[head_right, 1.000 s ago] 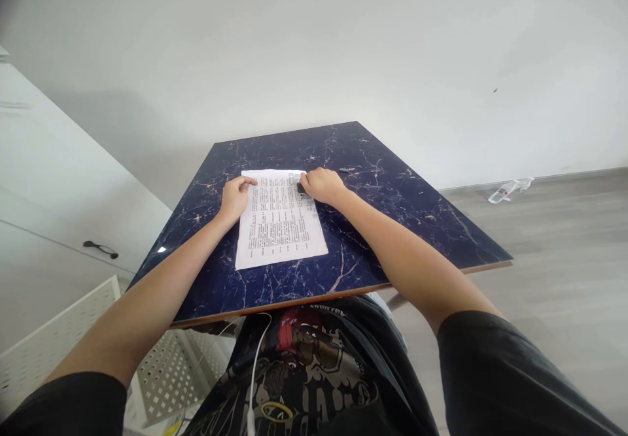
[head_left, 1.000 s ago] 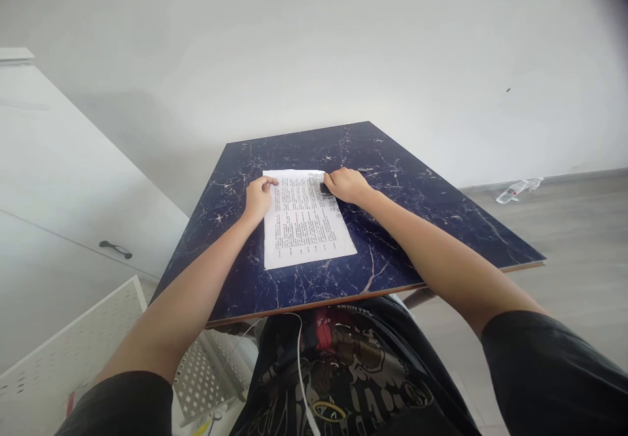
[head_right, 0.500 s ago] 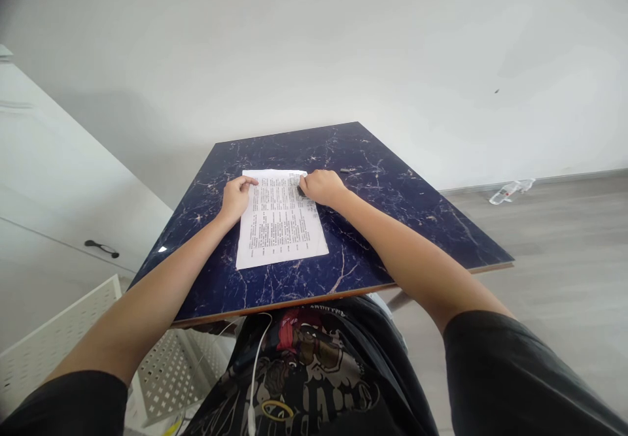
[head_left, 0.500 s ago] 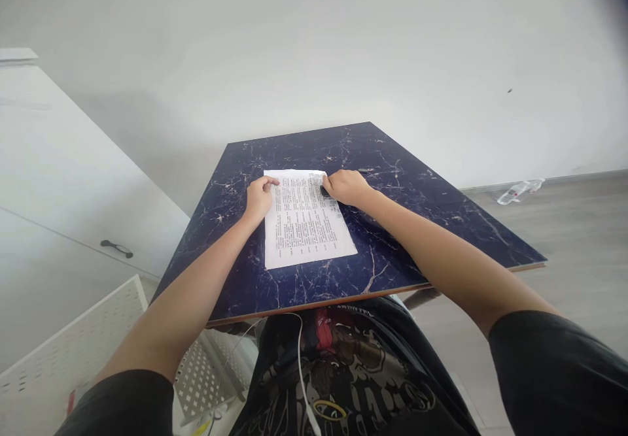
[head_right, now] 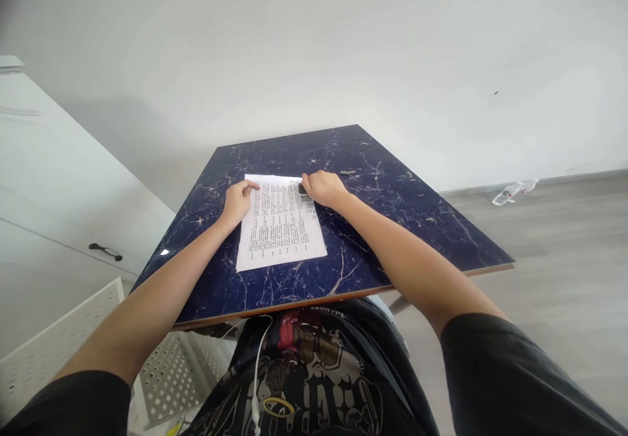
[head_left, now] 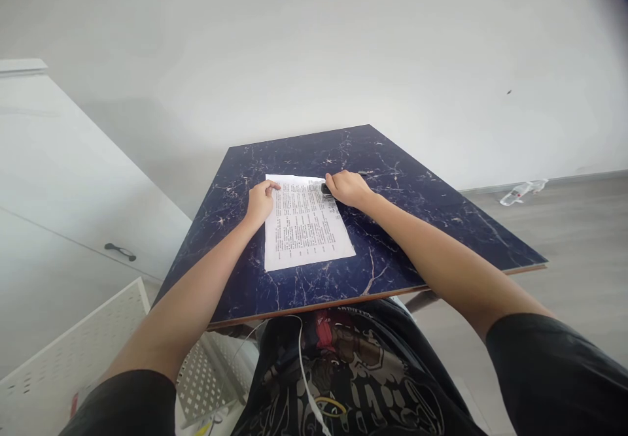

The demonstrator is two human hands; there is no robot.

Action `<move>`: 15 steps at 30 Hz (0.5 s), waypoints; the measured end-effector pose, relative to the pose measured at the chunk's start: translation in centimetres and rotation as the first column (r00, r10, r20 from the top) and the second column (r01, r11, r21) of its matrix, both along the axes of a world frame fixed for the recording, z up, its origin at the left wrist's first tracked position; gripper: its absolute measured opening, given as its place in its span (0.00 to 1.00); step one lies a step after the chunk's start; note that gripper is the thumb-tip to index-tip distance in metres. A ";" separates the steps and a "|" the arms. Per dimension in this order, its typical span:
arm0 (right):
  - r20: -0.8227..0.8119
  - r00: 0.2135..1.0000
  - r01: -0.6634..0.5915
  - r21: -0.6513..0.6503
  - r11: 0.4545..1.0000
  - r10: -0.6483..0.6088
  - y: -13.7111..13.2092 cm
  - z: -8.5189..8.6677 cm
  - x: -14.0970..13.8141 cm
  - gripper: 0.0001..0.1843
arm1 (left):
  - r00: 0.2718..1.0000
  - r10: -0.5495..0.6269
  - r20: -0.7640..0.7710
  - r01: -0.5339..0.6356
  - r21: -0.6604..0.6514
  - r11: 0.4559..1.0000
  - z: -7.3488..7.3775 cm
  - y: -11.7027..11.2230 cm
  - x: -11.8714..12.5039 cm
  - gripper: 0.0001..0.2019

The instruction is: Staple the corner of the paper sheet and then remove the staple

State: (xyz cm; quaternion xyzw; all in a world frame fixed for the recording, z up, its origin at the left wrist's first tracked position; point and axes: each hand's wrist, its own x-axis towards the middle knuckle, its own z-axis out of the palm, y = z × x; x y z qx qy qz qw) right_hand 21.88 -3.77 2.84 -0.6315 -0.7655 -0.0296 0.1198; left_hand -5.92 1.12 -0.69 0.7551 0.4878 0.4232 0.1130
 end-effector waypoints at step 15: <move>-0.049 0.967 0.250 -0.013 0.968 -0.250 0.8 1.0 5.2 0.37 | 0.949 -0.026 -0.313 0.021 -0.019 1.000 -1.7 1.2 -0.8 0.14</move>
